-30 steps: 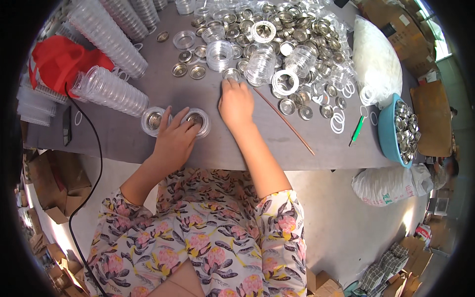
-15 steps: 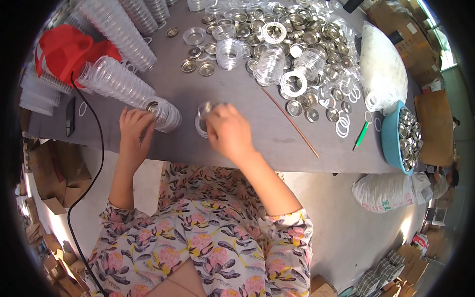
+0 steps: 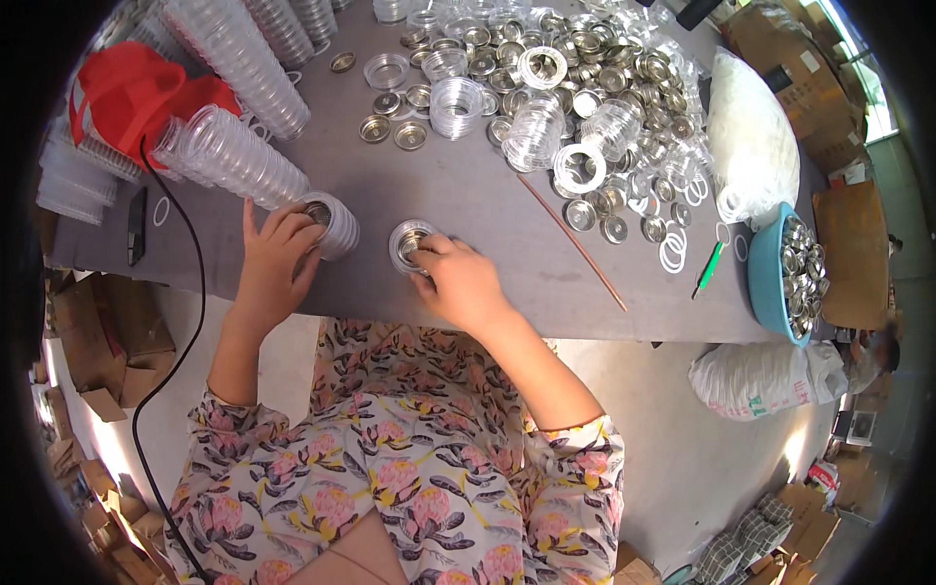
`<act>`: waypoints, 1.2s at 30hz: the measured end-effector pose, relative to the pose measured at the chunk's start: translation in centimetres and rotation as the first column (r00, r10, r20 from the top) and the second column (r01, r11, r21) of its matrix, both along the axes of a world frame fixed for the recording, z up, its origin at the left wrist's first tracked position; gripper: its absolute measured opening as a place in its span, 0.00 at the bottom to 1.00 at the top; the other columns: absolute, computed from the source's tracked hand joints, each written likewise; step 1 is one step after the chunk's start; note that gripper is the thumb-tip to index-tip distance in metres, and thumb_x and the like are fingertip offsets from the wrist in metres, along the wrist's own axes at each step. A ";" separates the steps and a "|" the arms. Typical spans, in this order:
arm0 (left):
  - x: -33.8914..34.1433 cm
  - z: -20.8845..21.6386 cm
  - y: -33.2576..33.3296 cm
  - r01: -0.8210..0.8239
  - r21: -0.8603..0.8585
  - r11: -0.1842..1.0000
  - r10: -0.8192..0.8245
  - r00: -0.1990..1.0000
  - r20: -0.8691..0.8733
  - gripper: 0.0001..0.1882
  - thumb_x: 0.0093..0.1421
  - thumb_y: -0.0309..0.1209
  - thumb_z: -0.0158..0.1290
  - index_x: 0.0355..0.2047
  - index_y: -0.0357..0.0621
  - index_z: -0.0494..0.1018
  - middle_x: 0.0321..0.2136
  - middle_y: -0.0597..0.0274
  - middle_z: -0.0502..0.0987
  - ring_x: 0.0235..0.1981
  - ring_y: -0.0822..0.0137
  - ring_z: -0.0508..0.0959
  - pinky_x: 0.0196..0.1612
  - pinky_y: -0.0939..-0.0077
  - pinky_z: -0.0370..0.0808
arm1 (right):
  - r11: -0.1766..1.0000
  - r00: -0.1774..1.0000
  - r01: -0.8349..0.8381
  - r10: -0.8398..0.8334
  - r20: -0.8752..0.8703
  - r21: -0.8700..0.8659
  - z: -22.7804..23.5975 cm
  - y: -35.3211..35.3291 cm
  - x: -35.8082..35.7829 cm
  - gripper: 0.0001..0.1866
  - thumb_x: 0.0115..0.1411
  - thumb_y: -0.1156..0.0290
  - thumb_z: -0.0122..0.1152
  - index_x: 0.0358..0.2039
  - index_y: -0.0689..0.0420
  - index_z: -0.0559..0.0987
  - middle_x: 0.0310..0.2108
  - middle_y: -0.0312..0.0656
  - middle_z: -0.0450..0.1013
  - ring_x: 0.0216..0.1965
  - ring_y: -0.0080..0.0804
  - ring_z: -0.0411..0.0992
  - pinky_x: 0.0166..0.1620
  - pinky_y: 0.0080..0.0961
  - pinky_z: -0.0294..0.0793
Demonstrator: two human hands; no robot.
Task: The person assembles clear plastic cups by inserting metal mesh discs and white plastic rings into the cup openings. They use a thin wooden stick to push the components into place and then stack the finished cups into a pile on the table.
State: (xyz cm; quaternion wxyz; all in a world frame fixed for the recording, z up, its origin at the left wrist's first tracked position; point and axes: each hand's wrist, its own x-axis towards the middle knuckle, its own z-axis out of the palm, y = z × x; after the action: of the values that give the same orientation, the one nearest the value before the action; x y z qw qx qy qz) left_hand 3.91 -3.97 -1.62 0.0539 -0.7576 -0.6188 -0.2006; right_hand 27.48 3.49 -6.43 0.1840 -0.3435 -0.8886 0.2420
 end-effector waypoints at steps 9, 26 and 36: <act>-0.8 -1.0 0.2 0.063 -0.069 0.996 -0.037 0.945 0.325 0.15 0.45 0.22 0.56 0.37 0.42 0.71 0.37 0.59 0.72 0.47 0.55 0.69 0.53 0.56 0.62 | 1.000 0.999 -0.003 0.003 0.051 0.013 -0.7 -0.3 0.0 0.14 0.50 0.70 0.58 0.40 0.53 0.76 0.42 0.38 0.72 0.36 0.40 0.73 0.37 0.32 0.74; 0.7 -3.6 -1.7 -0.006 0.250 0.968 -0.059 0.966 0.253 0.23 0.43 0.23 0.57 0.43 0.44 0.71 0.45 0.57 0.70 0.53 0.53 0.66 0.59 0.50 0.51 | 0.993 0.989 -0.083 0.072 0.130 0.081 0.1 -0.2 -0.2 0.14 0.50 0.69 0.57 0.39 0.54 0.76 0.38 0.38 0.74 0.30 0.38 0.74 0.31 0.32 0.74; 0.4 -4.7 -2.4 -0.034 0.252 0.967 -0.058 0.935 0.349 0.22 0.44 0.23 0.57 0.42 0.45 0.72 0.45 0.57 0.71 0.51 0.53 0.66 0.58 0.52 0.53 | 0.971 0.998 0.018 -0.004 -0.058 0.238 -0.5 -0.6 -1.2 0.13 0.50 0.69 0.56 0.37 0.58 0.75 0.41 0.41 0.70 0.25 0.39 0.74 0.28 0.33 0.74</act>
State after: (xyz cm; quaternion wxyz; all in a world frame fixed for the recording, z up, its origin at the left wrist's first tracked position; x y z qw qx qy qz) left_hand 4.33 -6.35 -6.28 0.0373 -0.6999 -0.5827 -0.4114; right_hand 26.28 2.86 -6.92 0.2507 -0.3167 -0.9037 0.1420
